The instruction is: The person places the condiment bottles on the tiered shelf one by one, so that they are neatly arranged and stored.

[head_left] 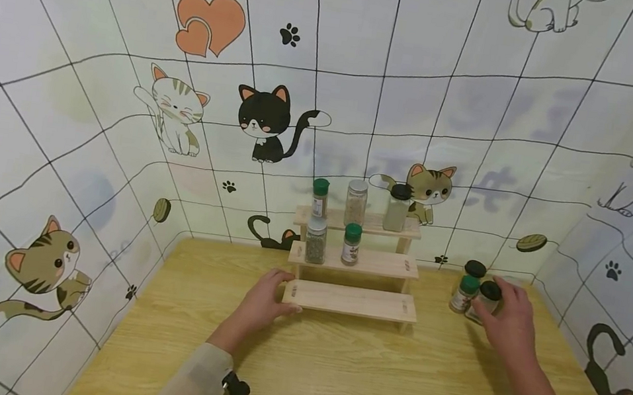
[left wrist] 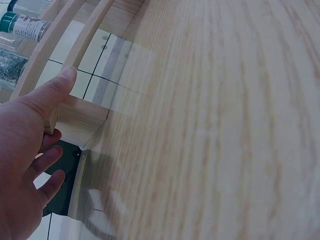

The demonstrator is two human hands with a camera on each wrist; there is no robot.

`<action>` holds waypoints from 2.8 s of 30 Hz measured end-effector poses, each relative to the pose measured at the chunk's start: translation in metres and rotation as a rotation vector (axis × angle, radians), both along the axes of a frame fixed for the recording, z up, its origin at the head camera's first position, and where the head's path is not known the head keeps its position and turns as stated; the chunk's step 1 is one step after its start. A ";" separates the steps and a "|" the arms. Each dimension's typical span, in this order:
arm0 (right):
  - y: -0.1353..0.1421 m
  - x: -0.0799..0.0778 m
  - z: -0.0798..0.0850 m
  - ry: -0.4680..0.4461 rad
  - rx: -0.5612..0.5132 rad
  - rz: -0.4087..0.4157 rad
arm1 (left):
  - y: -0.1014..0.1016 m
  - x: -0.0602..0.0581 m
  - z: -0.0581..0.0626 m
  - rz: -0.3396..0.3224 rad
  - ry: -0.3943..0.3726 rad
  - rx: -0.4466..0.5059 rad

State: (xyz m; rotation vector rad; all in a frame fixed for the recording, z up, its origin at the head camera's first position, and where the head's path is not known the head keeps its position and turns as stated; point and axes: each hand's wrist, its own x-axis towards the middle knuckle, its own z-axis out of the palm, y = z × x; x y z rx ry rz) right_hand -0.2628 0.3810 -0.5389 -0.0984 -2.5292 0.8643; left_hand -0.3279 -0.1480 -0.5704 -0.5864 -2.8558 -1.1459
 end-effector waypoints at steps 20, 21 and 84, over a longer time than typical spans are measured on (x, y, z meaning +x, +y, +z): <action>-0.006 0.003 -0.027 0.014 -0.103 -0.009 | 0.000 -0.002 -0.002 -0.004 0.010 0.004; -0.007 0.003 -0.027 0.023 -0.107 -0.006 | 0.000 -0.002 -0.001 -0.002 0.007 0.006; -0.100 -0.034 0.067 0.087 -0.258 0.319 | 0.001 0.001 0.001 -0.008 0.001 0.020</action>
